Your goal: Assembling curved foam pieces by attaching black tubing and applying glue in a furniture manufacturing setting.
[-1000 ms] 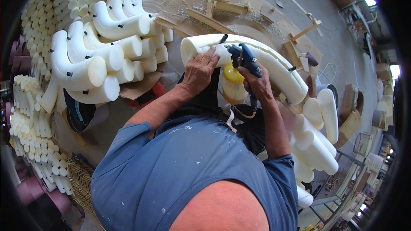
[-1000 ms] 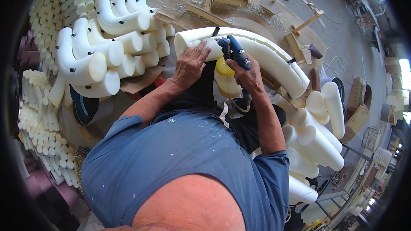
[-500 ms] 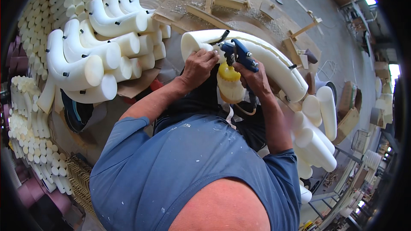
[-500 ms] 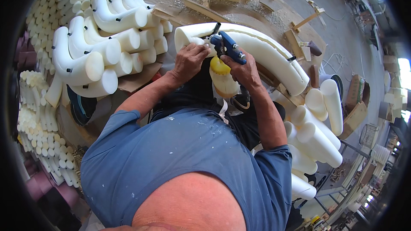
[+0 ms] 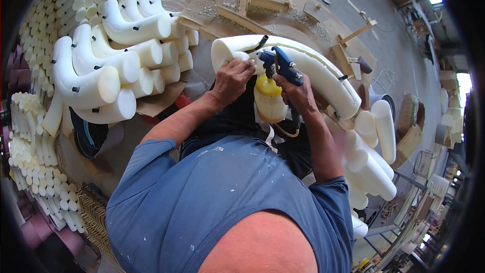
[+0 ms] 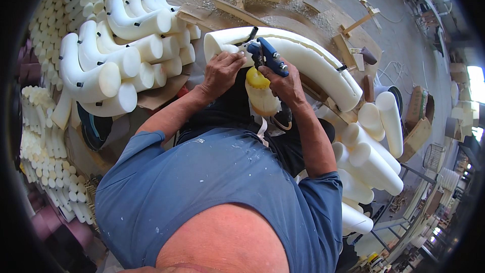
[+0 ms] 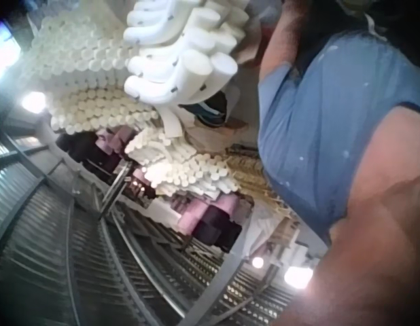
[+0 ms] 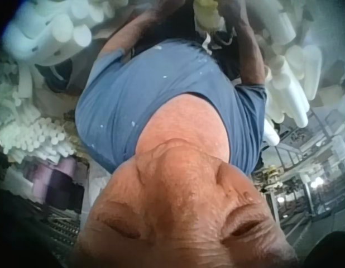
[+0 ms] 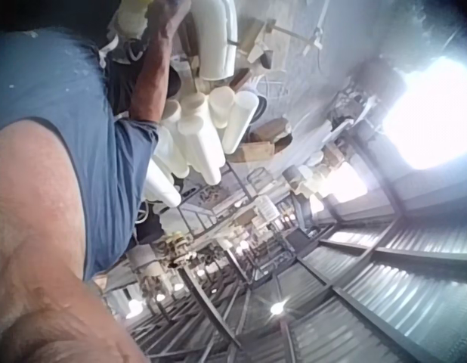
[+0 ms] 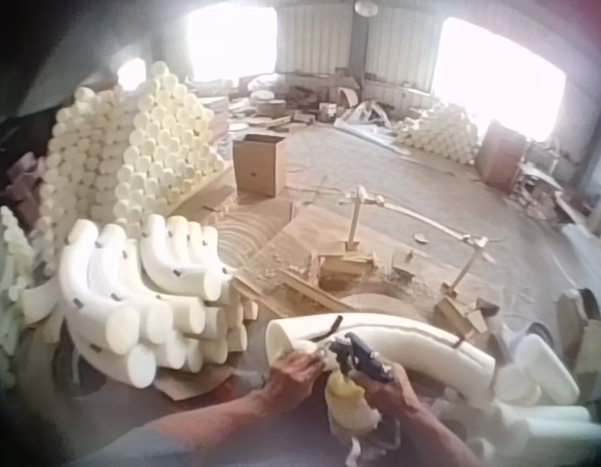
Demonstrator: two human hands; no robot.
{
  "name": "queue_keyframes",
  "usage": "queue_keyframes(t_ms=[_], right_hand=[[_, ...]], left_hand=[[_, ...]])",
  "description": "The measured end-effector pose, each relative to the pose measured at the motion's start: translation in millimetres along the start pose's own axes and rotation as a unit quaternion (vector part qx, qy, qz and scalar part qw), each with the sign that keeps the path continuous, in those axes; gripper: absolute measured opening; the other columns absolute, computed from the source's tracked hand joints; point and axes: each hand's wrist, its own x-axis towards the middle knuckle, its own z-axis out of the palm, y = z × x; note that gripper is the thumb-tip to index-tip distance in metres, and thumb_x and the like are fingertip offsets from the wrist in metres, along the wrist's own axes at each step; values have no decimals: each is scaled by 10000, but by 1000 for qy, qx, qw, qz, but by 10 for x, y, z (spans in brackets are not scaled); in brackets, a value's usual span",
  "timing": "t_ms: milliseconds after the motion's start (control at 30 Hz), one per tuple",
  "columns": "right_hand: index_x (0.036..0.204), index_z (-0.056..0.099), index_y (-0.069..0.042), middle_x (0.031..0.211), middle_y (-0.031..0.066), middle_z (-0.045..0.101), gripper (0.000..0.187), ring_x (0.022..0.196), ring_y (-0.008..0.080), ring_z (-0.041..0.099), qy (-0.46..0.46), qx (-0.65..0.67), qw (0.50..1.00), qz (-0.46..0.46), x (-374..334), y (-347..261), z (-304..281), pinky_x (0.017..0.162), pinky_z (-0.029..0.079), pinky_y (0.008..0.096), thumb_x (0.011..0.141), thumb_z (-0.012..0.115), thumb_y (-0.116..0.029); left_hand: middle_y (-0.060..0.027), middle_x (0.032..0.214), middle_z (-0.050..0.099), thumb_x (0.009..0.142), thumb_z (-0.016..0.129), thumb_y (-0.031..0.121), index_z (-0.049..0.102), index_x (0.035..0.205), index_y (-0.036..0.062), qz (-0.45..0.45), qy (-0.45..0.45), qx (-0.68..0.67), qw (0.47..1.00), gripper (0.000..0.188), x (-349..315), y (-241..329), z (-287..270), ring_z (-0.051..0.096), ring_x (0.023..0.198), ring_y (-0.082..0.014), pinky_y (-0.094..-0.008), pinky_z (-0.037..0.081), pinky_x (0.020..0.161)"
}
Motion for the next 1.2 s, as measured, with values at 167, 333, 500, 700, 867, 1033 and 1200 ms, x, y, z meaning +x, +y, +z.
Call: queue_keyframes(t_ms=[167, 333, 500, 700, 867, 1033, 1200], right_hand=[[926, 625, -45, 597, -17, 513, 224, 474, 80, 461, -9, 14, 1000, -2, -14, -32, 34, 450, 366, 263, 936, 746, -233], [908, 635, -43, 591, -15, 513, 239, 471, 80, 459, 10, 37, 999, 38, 1, 9, -36, 450, 366, 259, 934, 748, -252], [873, 637, -43, 579, -5, 522, 233, 465, 96, 476, -11, -7, 1000, 5, 48, -31, 14, 449, 369, 266, 928, 750, -239], [862, 633, -41, 571, 2, 524, 241, 460, 103, 483, -40, -3, 999, 12, 83, -87, 41, 445, 371, 274, 912, 759, -240], [868, 652, -27, 566, 5, 531, 291, 461, 101, 494, -30, 12, 999, 18, 122, -1, -13, 440, 376, 280, 908, 777, -286], [866, 651, -26, 562, 5, 528, 280, 456, 105, 497, -29, 6, 999, 23, 145, 31, -5, 441, 382, 281, 903, 782, -271], [842, 649, -25, 555, 10, 535, 281, 453, 106, 499, -43, 18, 999, 15, 143, -13, 72, 442, 384, 283, 900, 783, -264]], left_hand=[[-25, 1092, 731, 803, 697, 37, 737, 1085, 94, -4, -13, -1, 1000, 290, -18, -9, -9, 656, 901, -216, -379, 526, 758], [-22, 1089, 733, 800, 702, 38, 737, 1088, 93, 2, 9, -1, 1000, 296, -42, -16, 32, 653, 896, -216, -376, 526, 758], [-17, 1083, 721, 792, 711, 51, 725, 1084, 98, 4, 2, 1, 1000, 296, -50, -15, 25, 652, 898, -214, -374, 530, 766], [-10, 1075, 698, 792, 706, 62, 705, 1040, 106, 8, -4, -4, 1000, 252, -55, -32, 19, 647, 902, -210, -372, 533, 765], [-5, 1062, 691, 813, 670, 105, 721, 1018, 83, 13, -2, 0, 1000, 212, -79, -37, 27, 636, 912, -193, -354, 499, 746], [-14, 1102, 702, 801, 680, 110, 721, 1008, 76, 13, 7, -2, 1000, 213, -78, -24, 35, 639, 917, -191, -356, 500, 750], [-16, 1064, 694, 798, 676, 114, 716, 987, 78, 14, -1, -6, 1000, 196, -71, -22, 19, 637, 910, -190, -355, 499, 748]])
